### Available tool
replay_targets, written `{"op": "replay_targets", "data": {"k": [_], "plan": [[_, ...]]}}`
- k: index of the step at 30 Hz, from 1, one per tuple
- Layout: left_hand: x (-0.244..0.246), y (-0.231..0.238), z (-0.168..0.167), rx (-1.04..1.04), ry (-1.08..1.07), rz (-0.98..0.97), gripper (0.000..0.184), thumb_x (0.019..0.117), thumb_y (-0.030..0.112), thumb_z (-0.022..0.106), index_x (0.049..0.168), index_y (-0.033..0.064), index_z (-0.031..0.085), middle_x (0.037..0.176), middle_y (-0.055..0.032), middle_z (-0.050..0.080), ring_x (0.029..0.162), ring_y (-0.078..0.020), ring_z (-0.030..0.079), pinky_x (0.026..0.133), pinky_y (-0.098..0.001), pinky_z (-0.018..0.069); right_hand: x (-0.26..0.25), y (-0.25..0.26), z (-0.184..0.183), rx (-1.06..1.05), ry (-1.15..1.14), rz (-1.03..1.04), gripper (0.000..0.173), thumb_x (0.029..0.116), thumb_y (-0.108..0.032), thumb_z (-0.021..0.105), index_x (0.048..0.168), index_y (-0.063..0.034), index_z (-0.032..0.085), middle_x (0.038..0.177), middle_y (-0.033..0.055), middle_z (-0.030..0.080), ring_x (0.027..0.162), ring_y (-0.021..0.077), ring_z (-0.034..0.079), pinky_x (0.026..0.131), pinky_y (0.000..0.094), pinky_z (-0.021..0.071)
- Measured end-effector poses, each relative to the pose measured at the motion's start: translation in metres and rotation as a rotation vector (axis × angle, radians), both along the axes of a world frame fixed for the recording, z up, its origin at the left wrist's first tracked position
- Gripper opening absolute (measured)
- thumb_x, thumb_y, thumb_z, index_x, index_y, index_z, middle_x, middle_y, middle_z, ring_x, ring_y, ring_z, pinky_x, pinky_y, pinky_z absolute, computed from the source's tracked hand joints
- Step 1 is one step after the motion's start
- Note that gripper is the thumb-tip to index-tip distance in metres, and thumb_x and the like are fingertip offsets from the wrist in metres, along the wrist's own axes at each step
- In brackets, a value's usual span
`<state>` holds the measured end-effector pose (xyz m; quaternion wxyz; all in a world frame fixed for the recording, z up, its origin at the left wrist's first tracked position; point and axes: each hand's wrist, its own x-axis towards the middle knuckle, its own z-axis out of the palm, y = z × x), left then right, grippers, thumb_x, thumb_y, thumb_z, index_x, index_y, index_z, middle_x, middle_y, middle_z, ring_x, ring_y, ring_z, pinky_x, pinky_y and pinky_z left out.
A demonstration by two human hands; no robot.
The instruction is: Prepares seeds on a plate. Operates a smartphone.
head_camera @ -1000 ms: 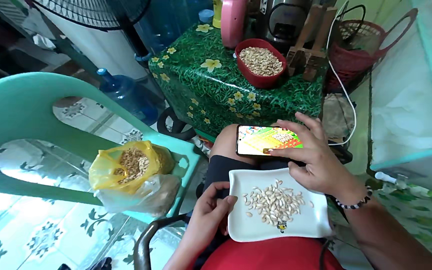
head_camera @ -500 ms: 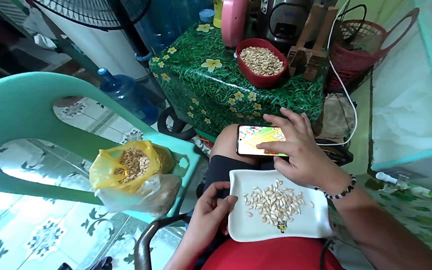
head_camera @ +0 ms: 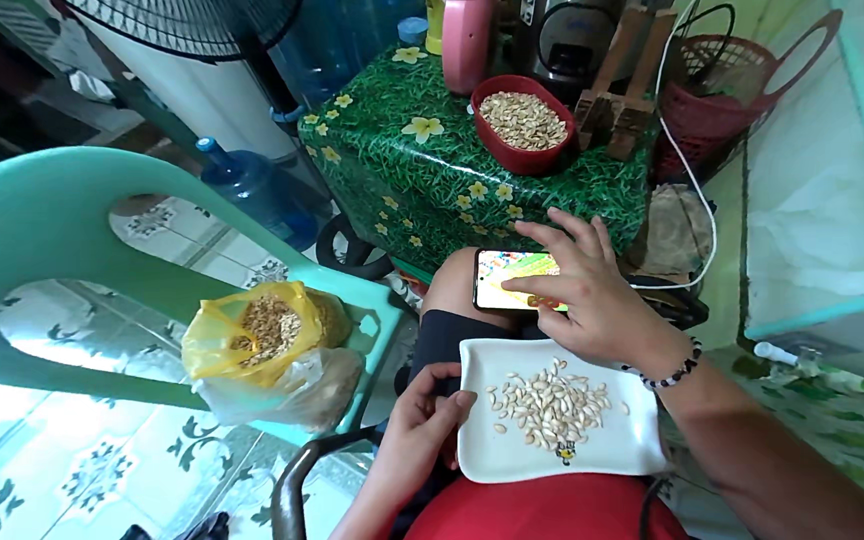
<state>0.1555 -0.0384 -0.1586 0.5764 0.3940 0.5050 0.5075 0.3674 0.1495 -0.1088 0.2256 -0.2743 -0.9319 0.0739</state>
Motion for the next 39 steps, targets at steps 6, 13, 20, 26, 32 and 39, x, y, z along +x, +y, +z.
{"op": "replay_targets", "data": {"k": [6, 13, 20, 26, 32, 39], "plan": [[0.000, 0.000, 0.000, -0.008, -0.005, -0.004, 0.029, 0.1027, 0.013, 0.058, 0.131, 0.0078, 0.055, 0.075, -0.0064, 0.068, 0.051, -0.0101, 0.062, 0.044, -0.0232, 0.0528, 0.017, -0.003, -0.002, 0.022, 0.012, -0.023, 0.035, 0.0880, -0.024, 0.054, 0.109, -0.0323, 0.080, 0.155, 0.0101, 0.049, 0.153, 0.0443, 0.022, 0.115, 0.0792, 0.0105], [0.000, 0.000, 0.001, -0.013, -0.017, -0.001, 0.029, 0.1024, 0.013, 0.058, 0.130, 0.0082, 0.055, 0.073, -0.0052, 0.067, 0.051, -0.0095, 0.062, 0.044, -0.0226, 0.0525, 0.020, -0.008, -0.001, 0.017, 0.019, -0.028, 0.033, 0.0899, -0.024, 0.053, 0.105, -0.0281, 0.082, 0.154, 0.0095, 0.050, 0.153, 0.0433, 0.023, 0.116, 0.0784, 0.0094], [-0.001, 0.000, 0.000, -0.006, -0.016, -0.002, 0.029, 0.1025, 0.013, 0.058, 0.130, 0.0075, 0.055, 0.074, -0.0056, 0.068, 0.051, -0.0097, 0.062, 0.044, -0.0227, 0.0524, 0.009, -0.005, -0.001, 0.015, 0.004, -0.005, 0.034, 0.0891, -0.026, 0.055, 0.110, -0.0318, 0.081, 0.156, 0.0090, 0.048, 0.153, 0.0434, 0.022, 0.115, 0.0794, 0.0085], [0.000, 0.000, -0.001, 0.008, -0.028, 0.004, 0.028, 0.1024, 0.013, 0.059, 0.130, 0.0075, 0.055, 0.074, -0.0053, 0.068, 0.051, -0.0090, 0.062, 0.044, -0.0222, 0.0523, -0.003, -0.001, 0.006, -0.002, -0.034, -0.027, 0.036, 0.0886, -0.029, 0.054, 0.115, -0.0320, 0.079, 0.159, 0.0091, 0.044, 0.154, 0.0444, 0.020, 0.114, 0.0806, 0.0078], [0.000, 0.000, -0.001, -0.004, -0.006, -0.001, 0.029, 0.1022, 0.013, 0.058, 0.130, 0.0072, 0.056, 0.073, -0.0052, 0.068, 0.051, -0.0094, 0.061, 0.044, -0.0226, 0.0523, -0.010, 0.002, 0.004, 0.000, -0.048, 0.004, 0.039, 0.0885, -0.028, 0.053, 0.118, -0.0333, 0.078, 0.159, 0.0100, 0.043, 0.153, 0.0447, 0.020, 0.114, 0.0803, 0.0080], [0.000, 0.000, -0.002, 0.012, -0.018, -0.004, 0.028, 0.1026, 0.013, 0.058, 0.130, 0.0067, 0.055, 0.075, -0.0058, 0.068, 0.052, -0.0097, 0.062, 0.045, -0.0226, 0.0529, -0.002, 0.000, 0.003, 0.011, -0.016, 0.017, 0.036, 0.0875, -0.027, 0.055, 0.112, -0.0337, 0.080, 0.157, 0.0091, 0.047, 0.153, 0.0442, 0.021, 0.114, 0.0807, 0.0080]]}}
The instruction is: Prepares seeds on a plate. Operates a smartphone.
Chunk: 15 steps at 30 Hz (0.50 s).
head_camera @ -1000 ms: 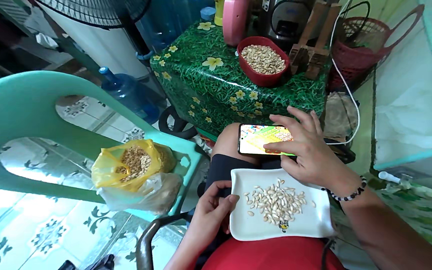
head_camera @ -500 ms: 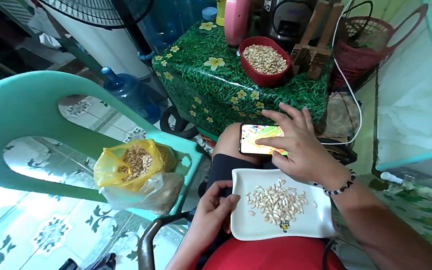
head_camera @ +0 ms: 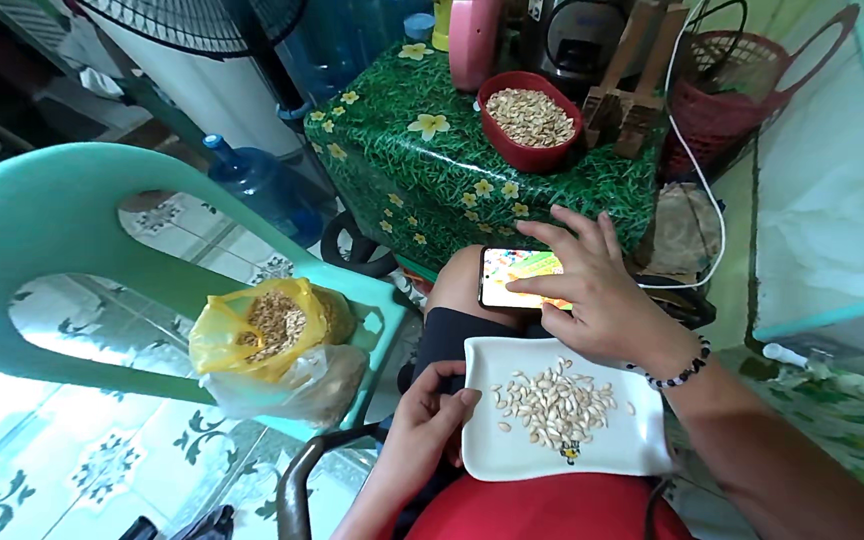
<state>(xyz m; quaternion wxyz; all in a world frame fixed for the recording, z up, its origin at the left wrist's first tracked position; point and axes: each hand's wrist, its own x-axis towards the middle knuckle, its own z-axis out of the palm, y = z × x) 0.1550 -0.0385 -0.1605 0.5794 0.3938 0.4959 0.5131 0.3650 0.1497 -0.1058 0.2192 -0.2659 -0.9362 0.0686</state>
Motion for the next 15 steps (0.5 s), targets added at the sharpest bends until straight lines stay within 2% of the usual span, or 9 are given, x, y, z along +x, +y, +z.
{"op": "replay_targets", "data": {"k": [8, 15], "plan": [[0.0003, 0.0002, 0.0016, -0.009, 0.003, 0.000, 0.029, 0.1022, 0.013, 0.059, 0.130, 0.0076, 0.055, 0.074, -0.0051, 0.068, 0.052, -0.0093, 0.062, 0.045, -0.0226, 0.0529, 0.0107, -0.0001, 0.0006, -0.001, 0.004, -0.017, 0.034, 0.0882, -0.028, 0.055, 0.109, -0.0323, 0.081, 0.156, 0.0094, 0.047, 0.154, 0.0445, 0.020, 0.115, 0.0803, 0.0063], [0.0006, 0.0005, 0.0017, -0.012, 0.002, 0.005, 0.028, 0.1023, 0.012, 0.058, 0.130, 0.0067, 0.055, 0.072, -0.0053, 0.066, 0.050, -0.0091, 0.061, 0.044, -0.0226, 0.0521, 0.0025, 0.0077, 0.0034, -0.016, -0.029, -0.034, 0.037, 0.0874, -0.030, 0.054, 0.114, -0.0347, 0.079, 0.159, 0.0084, 0.043, 0.154, 0.0432, 0.019, 0.115, 0.0801, 0.0058]]}}
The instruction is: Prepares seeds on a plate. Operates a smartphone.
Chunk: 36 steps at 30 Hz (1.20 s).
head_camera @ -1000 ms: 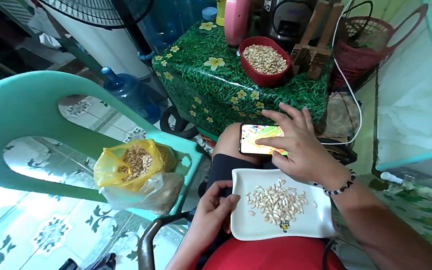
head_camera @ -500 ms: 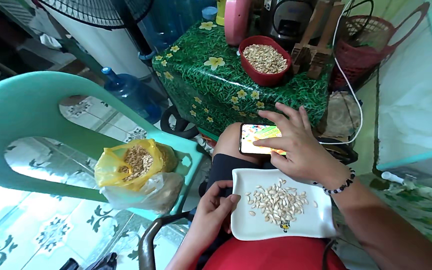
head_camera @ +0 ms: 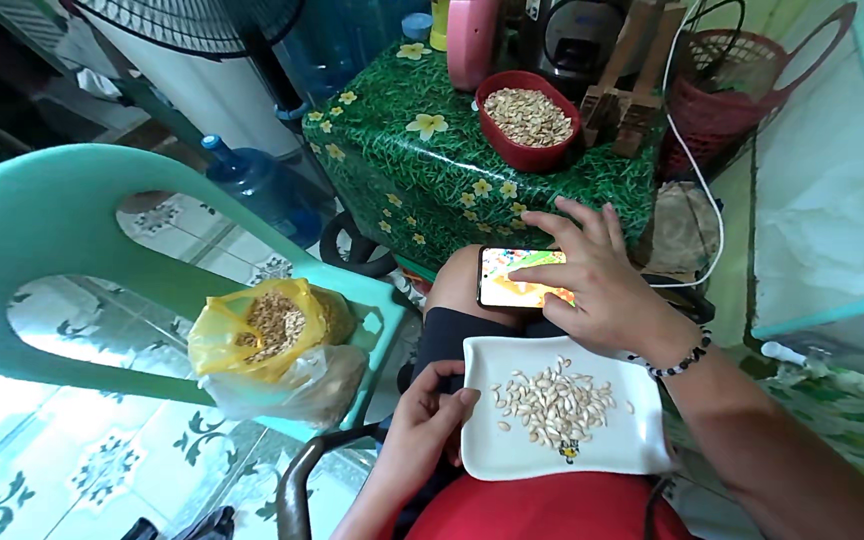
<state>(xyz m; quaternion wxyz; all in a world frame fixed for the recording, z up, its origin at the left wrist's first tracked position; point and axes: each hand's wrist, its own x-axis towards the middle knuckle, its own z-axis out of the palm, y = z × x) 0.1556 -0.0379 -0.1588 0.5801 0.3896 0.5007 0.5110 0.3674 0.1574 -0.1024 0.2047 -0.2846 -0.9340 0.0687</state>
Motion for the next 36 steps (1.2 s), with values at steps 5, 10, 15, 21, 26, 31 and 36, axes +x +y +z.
{"op": "replay_targets", "data": {"k": [5, 10, 15, 21, 26, 31, 36], "plan": [[0.000, -0.001, 0.000, -0.002, 0.008, -0.004, 0.029, 0.1025, 0.014, 0.058, 0.131, 0.0074, 0.055, 0.074, -0.0047, 0.067, 0.052, -0.0093, 0.062, 0.045, -0.0230, 0.0528, 0.006, -0.001, 0.000, -0.002, 0.008, 0.000, 0.037, 0.0871, -0.030, 0.056, 0.116, -0.0343, 0.079, 0.158, 0.0090, 0.045, 0.153, 0.0445, 0.021, 0.114, 0.0810, 0.0071], [-0.001, 0.000, 0.001, -0.008, 0.007, -0.006, 0.029, 0.1023, 0.014, 0.059, 0.131, 0.0078, 0.055, 0.074, -0.0056, 0.067, 0.051, -0.0099, 0.062, 0.044, -0.0233, 0.0528, 0.017, -0.003, 0.000, 0.009, 0.015, -0.003, 0.037, 0.0863, -0.027, 0.055, 0.112, -0.0330, 0.080, 0.156, 0.0090, 0.047, 0.153, 0.0451, 0.021, 0.113, 0.0816, 0.0079], [-0.001, 0.000, 0.001, -0.009, 0.007, -0.012, 0.029, 0.1026, 0.014, 0.059, 0.130, 0.0080, 0.055, 0.073, -0.0052, 0.067, 0.051, -0.0096, 0.061, 0.044, -0.0228, 0.0527, 0.026, -0.006, -0.002, 0.021, 0.012, 0.000, 0.037, 0.0874, -0.027, 0.053, 0.111, -0.0324, 0.081, 0.155, 0.0092, 0.049, 0.153, 0.0452, 0.022, 0.113, 0.0821, 0.0088], [-0.001, 0.001, 0.002, -0.011, 0.011, -0.012, 0.028, 0.1027, 0.013, 0.058, 0.130, 0.0080, 0.055, 0.075, -0.0056, 0.068, 0.052, -0.0096, 0.062, 0.044, -0.0226, 0.0528, 0.031, -0.009, -0.005, 0.037, 0.035, 0.002, 0.035, 0.0880, -0.026, 0.053, 0.106, -0.0315, 0.082, 0.152, 0.0101, 0.052, 0.153, 0.0448, 0.022, 0.114, 0.0805, 0.0081], [-0.001, 0.000, 0.003, -0.015, 0.012, -0.011, 0.027, 0.1029, 0.014, 0.058, 0.130, 0.0083, 0.055, 0.074, -0.0056, 0.068, 0.052, -0.0095, 0.063, 0.045, -0.0226, 0.0531, 0.031, -0.012, -0.004, 0.022, 0.043, 0.000, 0.035, 0.0875, -0.025, 0.053, 0.105, -0.0307, 0.082, 0.151, 0.0098, 0.052, 0.153, 0.0441, 0.022, 0.114, 0.0804, 0.0077], [-0.001, 0.001, 0.002, -0.021, 0.015, -0.008, 0.028, 0.1025, 0.014, 0.059, 0.130, 0.0082, 0.056, 0.075, -0.0059, 0.068, 0.052, -0.0099, 0.063, 0.044, -0.0229, 0.0530, 0.026, -0.015, -0.005, 0.017, 0.038, 0.012, 0.034, 0.0876, -0.026, 0.054, 0.105, -0.0308, 0.082, 0.153, 0.0089, 0.051, 0.153, 0.0436, 0.023, 0.114, 0.0814, 0.0080], [0.000, 0.000, 0.003, -0.025, 0.027, -0.002, 0.028, 0.1021, 0.013, 0.058, 0.130, 0.0077, 0.056, 0.073, -0.0047, 0.067, 0.051, -0.0097, 0.062, 0.045, -0.0230, 0.0529, 0.019, -0.018, -0.005, 0.003, 0.034, 0.036, 0.034, 0.0875, -0.026, 0.053, 0.106, -0.0310, 0.082, 0.154, 0.0095, 0.050, 0.153, 0.0439, 0.023, 0.114, 0.0805, 0.0081]]}}
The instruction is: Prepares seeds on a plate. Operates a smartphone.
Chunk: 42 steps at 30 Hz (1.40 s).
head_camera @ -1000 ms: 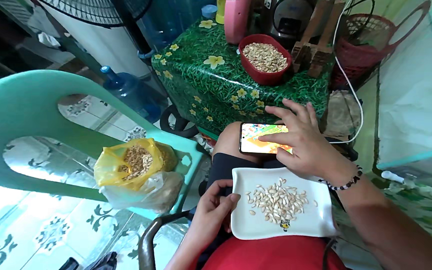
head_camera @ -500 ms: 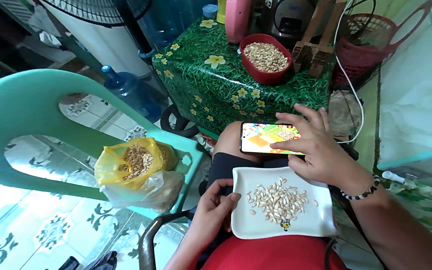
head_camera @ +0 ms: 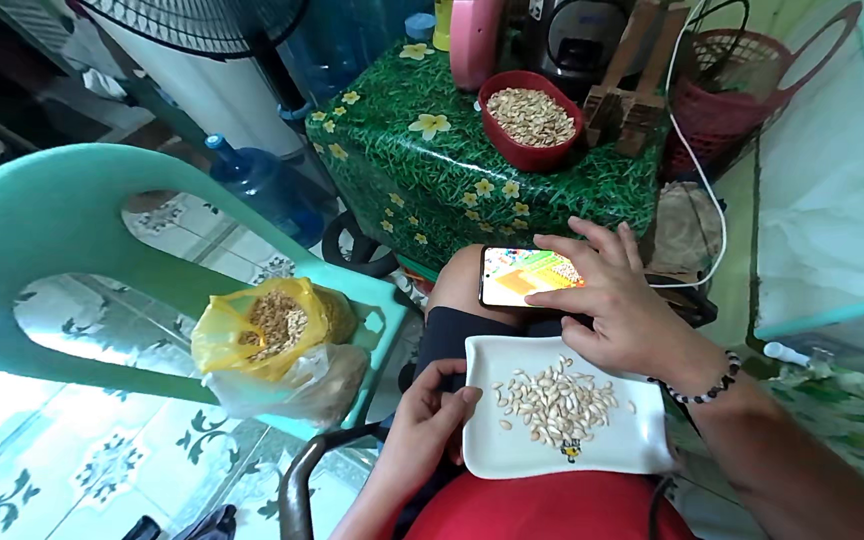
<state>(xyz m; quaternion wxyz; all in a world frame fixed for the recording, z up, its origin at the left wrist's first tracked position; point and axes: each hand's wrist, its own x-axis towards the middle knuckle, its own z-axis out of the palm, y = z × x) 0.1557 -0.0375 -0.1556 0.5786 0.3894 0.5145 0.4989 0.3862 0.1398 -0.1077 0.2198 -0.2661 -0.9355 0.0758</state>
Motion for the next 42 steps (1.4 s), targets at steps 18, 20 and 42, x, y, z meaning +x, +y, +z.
{"op": "replay_targets", "data": {"k": [18, 20, 42], "plan": [[0.001, 0.001, -0.002, 0.014, 0.026, 0.009, 0.027, 0.1017, 0.013, 0.058, 0.128, 0.0087, 0.057, 0.074, -0.0036, 0.067, 0.051, -0.0087, 0.061, 0.044, -0.0219, 0.0519, 0.064, -0.002, -0.006, 0.061, 0.158, -0.124, 0.034, 0.0876, -0.014, 0.051, 0.095, -0.0216, 0.083, 0.146, 0.0077, 0.058, 0.151, 0.0444, 0.027, 0.115, 0.0787, 0.0119], [0.001, 0.001, -0.002, 0.012, 0.031, 0.008, 0.027, 0.1017, 0.013, 0.058, 0.129, 0.0087, 0.057, 0.075, -0.0040, 0.067, 0.052, -0.0091, 0.062, 0.044, -0.0222, 0.0524, 0.064, -0.003, -0.008, 0.060, 0.155, -0.126, 0.034, 0.0877, -0.014, 0.051, 0.096, -0.0227, 0.083, 0.147, 0.0063, 0.058, 0.152, 0.0437, 0.026, 0.116, 0.0787, 0.0100], [0.001, 0.000, -0.003, 0.029, 0.012, 0.004, 0.027, 0.1026, 0.012, 0.056, 0.129, 0.0077, 0.056, 0.074, -0.0056, 0.067, 0.050, -0.0093, 0.061, 0.043, -0.0224, 0.0526, 0.045, -0.009, -0.017, 0.009, 0.183, -0.225, 0.023, 0.0869, -0.032, 0.069, 0.105, -0.0198, 0.077, 0.154, 0.0081, 0.049, 0.154, 0.0401, 0.022, 0.119, 0.0747, 0.0085]]}}
